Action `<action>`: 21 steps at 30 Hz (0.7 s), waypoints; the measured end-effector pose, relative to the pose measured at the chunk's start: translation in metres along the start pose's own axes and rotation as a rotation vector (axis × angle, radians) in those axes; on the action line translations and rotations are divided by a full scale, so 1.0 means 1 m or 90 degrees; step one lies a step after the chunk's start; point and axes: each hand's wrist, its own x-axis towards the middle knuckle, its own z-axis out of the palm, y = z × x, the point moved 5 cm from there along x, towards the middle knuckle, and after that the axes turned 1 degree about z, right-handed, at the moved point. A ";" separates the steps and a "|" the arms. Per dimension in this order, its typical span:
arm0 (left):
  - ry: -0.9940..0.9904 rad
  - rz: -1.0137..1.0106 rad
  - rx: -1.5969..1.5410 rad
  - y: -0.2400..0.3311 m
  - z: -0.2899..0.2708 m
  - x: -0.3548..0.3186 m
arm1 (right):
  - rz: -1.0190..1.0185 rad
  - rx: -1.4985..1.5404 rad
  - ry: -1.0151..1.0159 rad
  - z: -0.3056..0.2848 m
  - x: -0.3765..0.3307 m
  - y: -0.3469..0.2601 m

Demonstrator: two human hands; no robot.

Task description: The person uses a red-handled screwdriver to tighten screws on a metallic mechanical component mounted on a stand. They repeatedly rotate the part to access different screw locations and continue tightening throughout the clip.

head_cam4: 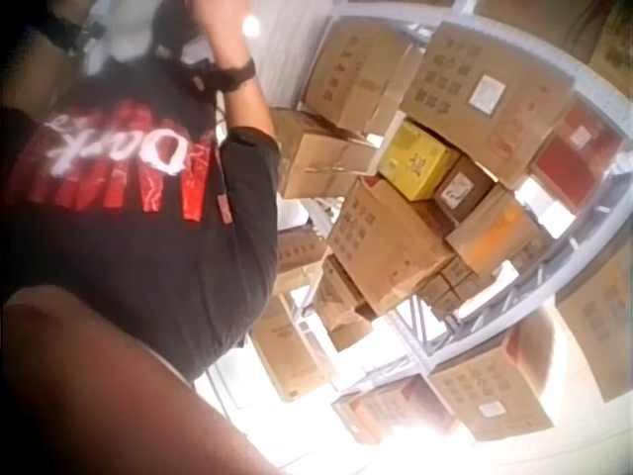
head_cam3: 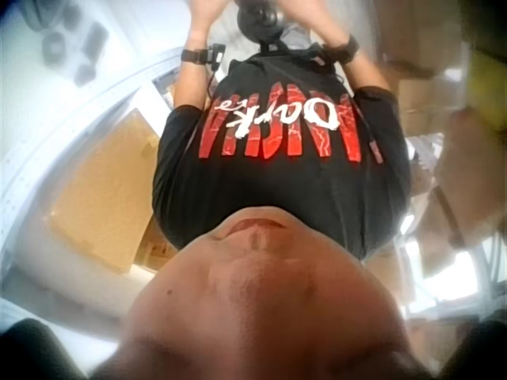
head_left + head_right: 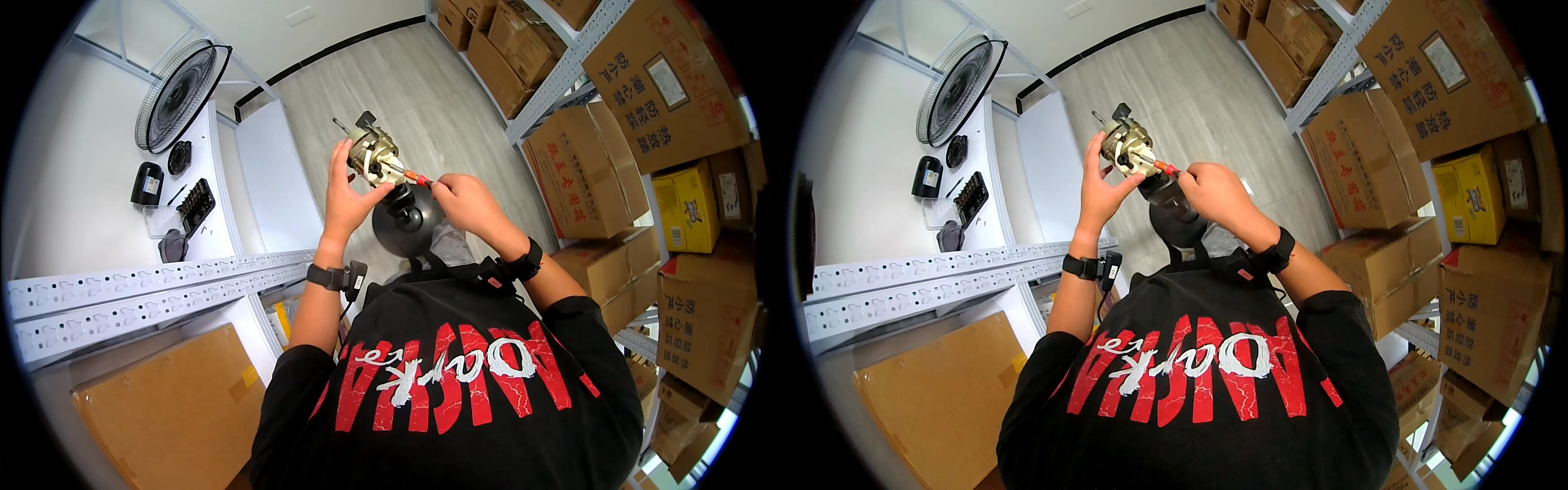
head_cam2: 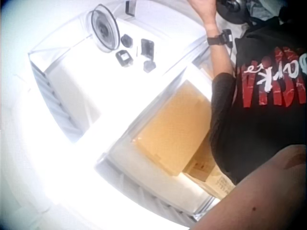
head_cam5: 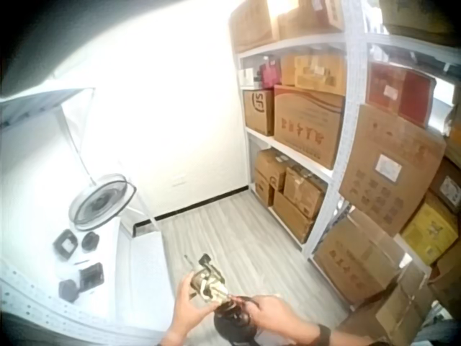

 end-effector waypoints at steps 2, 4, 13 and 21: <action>0.000 -0.002 -0.008 0.000 0.000 0.000 | -0.060 0.003 0.032 -0.003 -0.005 -0.008; 0.002 -0.008 -0.023 -0.001 0.000 0.000 | -0.109 0.004 0.065 -0.005 -0.008 -0.011; -0.004 -0.001 -0.005 0.002 -0.001 0.000 | -0.116 -0.035 0.083 -0.006 -0.006 -0.010; -0.011 0.015 0.002 0.004 -0.004 0.001 | -0.126 0.012 0.090 -0.009 -0.007 -0.007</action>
